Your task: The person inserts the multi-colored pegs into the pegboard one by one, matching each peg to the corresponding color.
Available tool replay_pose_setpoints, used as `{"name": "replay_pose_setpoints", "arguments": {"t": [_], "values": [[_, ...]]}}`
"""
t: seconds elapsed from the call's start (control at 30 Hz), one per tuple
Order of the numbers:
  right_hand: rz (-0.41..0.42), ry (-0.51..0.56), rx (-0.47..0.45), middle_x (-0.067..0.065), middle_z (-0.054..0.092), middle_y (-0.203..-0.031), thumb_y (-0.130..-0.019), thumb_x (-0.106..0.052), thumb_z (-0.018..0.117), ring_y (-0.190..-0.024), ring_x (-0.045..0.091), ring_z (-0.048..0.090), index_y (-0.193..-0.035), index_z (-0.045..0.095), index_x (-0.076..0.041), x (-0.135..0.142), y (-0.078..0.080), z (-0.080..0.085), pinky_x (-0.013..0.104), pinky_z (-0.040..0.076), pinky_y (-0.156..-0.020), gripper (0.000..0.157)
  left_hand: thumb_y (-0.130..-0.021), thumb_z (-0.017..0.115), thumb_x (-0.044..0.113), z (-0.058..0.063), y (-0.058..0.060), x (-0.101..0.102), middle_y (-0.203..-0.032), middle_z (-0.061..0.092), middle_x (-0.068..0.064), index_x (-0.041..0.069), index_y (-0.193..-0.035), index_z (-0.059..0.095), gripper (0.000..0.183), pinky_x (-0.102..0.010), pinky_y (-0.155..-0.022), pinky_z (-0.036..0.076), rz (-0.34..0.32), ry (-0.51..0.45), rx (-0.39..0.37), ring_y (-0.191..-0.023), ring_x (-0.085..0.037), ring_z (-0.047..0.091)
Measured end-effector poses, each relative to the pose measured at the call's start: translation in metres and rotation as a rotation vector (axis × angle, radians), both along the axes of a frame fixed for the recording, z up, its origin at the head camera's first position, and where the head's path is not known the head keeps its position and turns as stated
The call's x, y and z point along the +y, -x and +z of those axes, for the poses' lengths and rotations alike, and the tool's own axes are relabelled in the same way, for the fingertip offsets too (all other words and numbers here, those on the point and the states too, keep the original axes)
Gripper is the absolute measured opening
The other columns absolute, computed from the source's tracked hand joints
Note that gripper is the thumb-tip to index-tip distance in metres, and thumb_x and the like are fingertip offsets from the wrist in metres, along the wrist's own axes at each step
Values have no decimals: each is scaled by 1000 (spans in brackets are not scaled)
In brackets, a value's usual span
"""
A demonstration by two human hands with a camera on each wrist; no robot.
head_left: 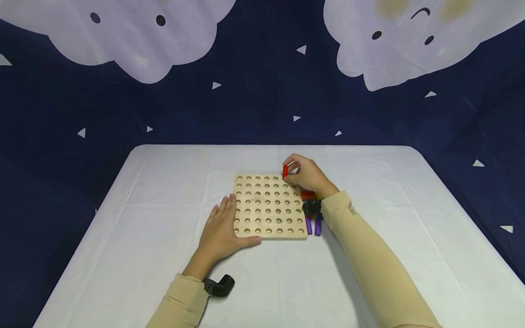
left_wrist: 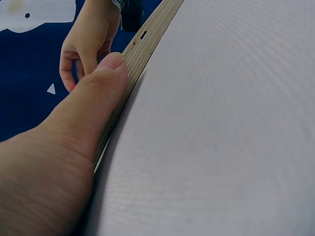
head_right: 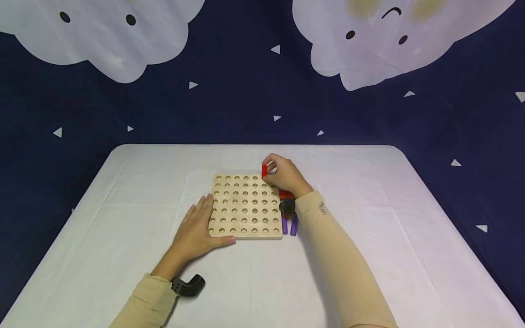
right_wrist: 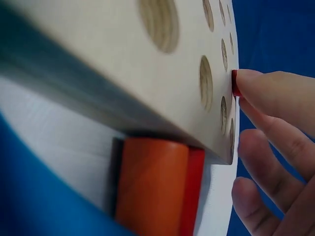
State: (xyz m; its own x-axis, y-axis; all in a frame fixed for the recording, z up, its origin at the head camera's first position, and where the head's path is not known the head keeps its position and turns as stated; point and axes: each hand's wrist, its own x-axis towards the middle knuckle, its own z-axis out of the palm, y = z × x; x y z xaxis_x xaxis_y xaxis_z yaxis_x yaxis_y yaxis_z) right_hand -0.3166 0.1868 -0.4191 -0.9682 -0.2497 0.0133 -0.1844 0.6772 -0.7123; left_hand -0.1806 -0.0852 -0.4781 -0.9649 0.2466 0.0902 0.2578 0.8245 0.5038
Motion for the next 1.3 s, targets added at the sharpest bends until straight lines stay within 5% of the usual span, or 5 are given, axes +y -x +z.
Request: {"name": "replay_pose_setpoints", "arguments": {"t": [0.47, 0.7, 0.93, 1.3], "values": [[63, -102, 90, 2, 71, -101, -84, -10, 79, -72, 19, 63, -101, 61, -18, 4, -1, -2, 33, 51, -73, 26, -60, 70, 85, 1, -1, 3, -166, 15, -14, 1, -158, 8, 144, -46, -128, 8, -4, -1, 11, -155, -28, 13], [90, -131, 57, 4, 71, -109, -85, -13, 78, -79, 20, 64, -108, 64, -17, 7, -5, 3, 36, 52, -83, 27, -60, 70, 85, 1, 0, 3, -166, 14, -14, 1, -159, 8, 144, -46, -128, 8, -8, -2, 12, -155, -28, 13], [100, -124, 72, 5, 66, -121, -89, -21, 75, -81, 21, 61, -127, 61, -16, 24, -12, 11, 33, 53, -70, 40, -60, 70, 84, 2, 0, 2, -166, 14, -14, 0, -158, 8, 143, -47, -128, 8, -3, 2, 16, -155, -29, 12], [126, -239, -42, 5, 67, -116, -91, -20, 73, -91, 24, 56, -119, 67, -18, 57, -29, 16, 34, 51, -79, 28, -60, 71, 84, 1, 0, 2, -166, 14, -15, -1, -158, 9, 143, -47, -128, 7, -4, 4, 10, -155, -29, 13]]}}
